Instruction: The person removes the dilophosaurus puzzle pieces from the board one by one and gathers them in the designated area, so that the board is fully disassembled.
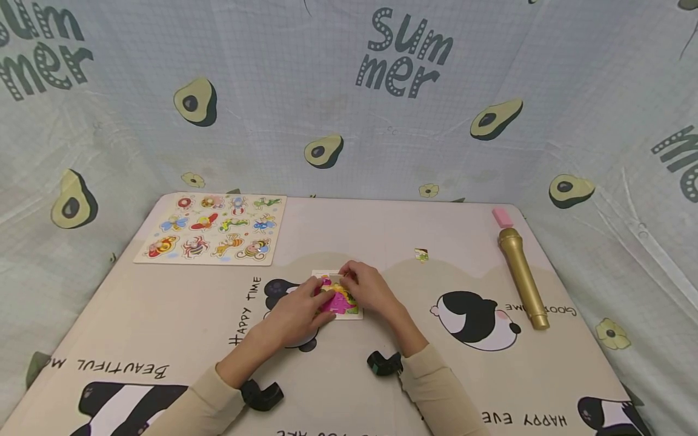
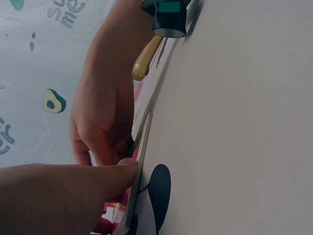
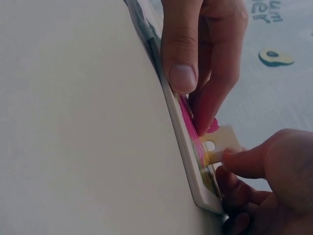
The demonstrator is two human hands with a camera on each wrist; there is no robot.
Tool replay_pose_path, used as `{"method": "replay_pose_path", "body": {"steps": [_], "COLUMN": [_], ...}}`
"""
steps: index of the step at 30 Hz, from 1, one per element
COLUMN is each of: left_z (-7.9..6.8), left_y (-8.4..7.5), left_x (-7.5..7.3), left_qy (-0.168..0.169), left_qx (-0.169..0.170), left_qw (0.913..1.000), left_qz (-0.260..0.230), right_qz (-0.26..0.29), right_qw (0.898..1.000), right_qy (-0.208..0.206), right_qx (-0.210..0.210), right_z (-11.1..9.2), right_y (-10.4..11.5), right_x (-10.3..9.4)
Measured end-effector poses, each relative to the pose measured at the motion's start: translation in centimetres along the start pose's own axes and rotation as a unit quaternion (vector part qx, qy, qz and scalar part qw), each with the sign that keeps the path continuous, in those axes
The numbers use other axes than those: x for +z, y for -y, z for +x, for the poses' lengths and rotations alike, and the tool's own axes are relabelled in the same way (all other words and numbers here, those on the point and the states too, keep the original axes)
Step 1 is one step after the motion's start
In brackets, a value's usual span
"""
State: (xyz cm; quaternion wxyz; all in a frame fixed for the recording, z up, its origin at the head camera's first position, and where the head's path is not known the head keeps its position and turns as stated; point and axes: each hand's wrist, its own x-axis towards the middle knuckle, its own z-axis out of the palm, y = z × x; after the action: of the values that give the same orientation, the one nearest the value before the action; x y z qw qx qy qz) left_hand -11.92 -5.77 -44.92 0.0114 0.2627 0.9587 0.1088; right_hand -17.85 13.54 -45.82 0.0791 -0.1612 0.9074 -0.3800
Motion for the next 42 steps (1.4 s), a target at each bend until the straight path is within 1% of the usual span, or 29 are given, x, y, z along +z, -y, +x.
{"method": "replay_pose_path", "body": {"steps": [13,22,33,38,42], "left_z": [0.0,0.07,-0.09,-0.09,-0.04], "left_y": [0.14,0.05,0.1,0.1,0.07], "left_x": [0.13,0.03,0.25,0.15,0.06], "left_qy": [-0.01,-0.02,-0.015,-0.015,-0.016], "left_qx": [0.005,0.009,0.006,0.005,0.008], "left_qw": [0.9999,0.9997,0.9999,0.9999,0.9998], "left_qz": [0.001,0.006,-0.003,-0.005,-0.004], "right_qz": [0.0,-0.009,-0.03,-0.024,-0.004], "right_qw": [1.0,1.0,1.0,1.0,1.0], "right_qy": [-0.001,-0.01,-0.002,-0.007,-0.023], "right_qx": [0.009,-0.005,-0.008,-0.008,0.003], "right_z": [-0.01,0.03,-0.03,-0.04,0.01], "right_y": [0.06,0.06,0.29,0.3,0.09], "right_x": [0.26,0.14,0.16,0.1,0.16]}}
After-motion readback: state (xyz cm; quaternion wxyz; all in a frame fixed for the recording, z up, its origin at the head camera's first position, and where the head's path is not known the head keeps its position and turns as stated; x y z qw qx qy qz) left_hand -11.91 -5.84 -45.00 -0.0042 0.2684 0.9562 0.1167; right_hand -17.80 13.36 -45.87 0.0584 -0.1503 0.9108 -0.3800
